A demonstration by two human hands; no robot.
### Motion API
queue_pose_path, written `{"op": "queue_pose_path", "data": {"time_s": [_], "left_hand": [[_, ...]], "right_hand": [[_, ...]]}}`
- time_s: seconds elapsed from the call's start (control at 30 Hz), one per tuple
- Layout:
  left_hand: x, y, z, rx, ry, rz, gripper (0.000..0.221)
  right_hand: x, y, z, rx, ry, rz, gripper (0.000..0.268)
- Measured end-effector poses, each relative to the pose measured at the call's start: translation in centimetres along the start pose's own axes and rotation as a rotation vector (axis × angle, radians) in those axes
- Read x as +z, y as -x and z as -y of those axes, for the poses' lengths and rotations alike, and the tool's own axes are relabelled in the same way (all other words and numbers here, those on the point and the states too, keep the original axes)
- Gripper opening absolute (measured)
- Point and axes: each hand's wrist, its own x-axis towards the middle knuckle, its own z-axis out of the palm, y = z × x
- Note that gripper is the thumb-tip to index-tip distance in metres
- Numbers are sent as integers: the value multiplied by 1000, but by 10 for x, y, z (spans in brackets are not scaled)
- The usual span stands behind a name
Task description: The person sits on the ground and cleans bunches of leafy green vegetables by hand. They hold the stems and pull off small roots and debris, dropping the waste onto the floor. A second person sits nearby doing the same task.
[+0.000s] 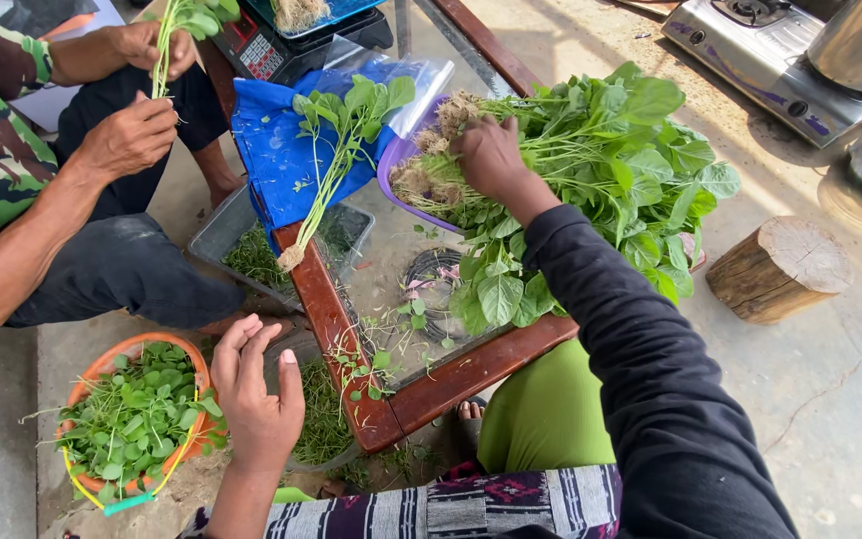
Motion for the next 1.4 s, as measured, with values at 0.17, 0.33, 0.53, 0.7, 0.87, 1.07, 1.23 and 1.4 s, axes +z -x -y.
{"op": "queue_pose_path", "data": {"time_s": [0.17, 0.33, 0.53, 0.7, 0.87, 1.07, 1.23, 1.4], "left_hand": [[5, -9, -14, -39, 50, 36, 30], [37, -41, -43, 105, 70, 133, 40], [143, -100, -87, 269, -193, 374, 71], [190, -122, -83, 237, -308, 594, 19], [174, -162, -102, 465, -451, 439, 19], [106, -192, -146, 644, -542, 270, 27], [30, -187, -127, 576, -539, 141, 17], [-30, -150, -88, 323, -279, 82, 14]], "right_hand": [[-46, 24, 16, -76, -64, 34, 20], [-71, 69, 44, -335, -89, 29, 21], [-77, 109, 64, -367, -24, -10, 28], [-74, 129, 61, -311, 128, -332, 33], [-36, 178, 65, -502, 70, -147, 29], [0, 133, 72, -359, 104, 41, 57], [-1, 107, 40, -139, 206, 76, 64], [-42, 129, 74, -190, -101, -65, 59]]}}
